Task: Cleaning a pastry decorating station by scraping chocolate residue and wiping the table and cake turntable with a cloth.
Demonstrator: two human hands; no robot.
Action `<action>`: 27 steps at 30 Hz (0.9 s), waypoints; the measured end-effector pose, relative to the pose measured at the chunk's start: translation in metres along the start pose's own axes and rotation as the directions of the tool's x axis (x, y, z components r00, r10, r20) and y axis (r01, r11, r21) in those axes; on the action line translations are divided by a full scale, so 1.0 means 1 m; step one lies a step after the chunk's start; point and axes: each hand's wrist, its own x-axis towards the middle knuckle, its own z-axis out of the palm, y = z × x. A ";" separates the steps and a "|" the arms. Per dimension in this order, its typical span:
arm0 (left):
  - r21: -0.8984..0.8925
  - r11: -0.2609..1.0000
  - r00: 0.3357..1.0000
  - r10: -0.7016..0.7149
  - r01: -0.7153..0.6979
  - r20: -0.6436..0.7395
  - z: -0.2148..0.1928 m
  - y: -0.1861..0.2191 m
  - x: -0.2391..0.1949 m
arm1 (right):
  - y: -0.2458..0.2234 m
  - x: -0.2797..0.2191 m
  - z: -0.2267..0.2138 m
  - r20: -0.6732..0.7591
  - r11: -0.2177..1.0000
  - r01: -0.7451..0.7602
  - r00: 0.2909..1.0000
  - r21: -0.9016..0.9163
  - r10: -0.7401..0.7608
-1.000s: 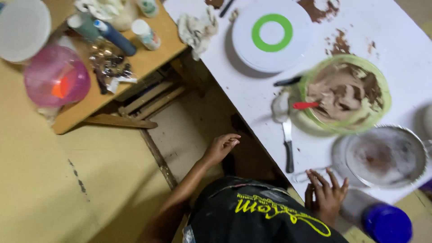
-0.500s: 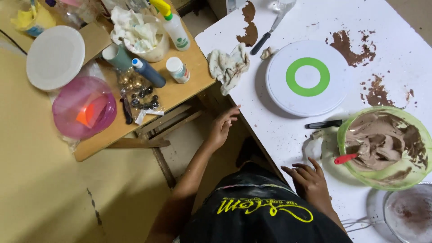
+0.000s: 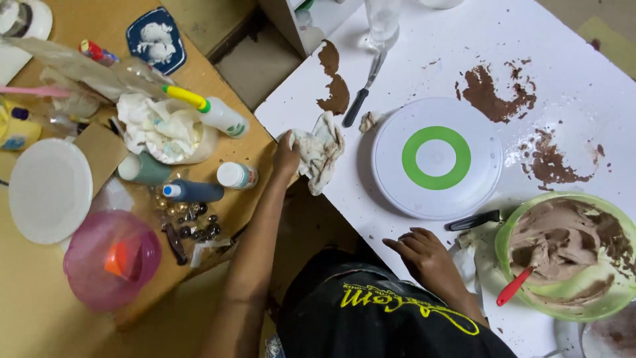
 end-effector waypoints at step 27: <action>-0.498 0.779 0.252 0.606 -0.382 0.754 -0.015 0.148 -0.113 | -0.075 0.163 0.046 0.153 -0.248 0.181 0.421 0.952 0.894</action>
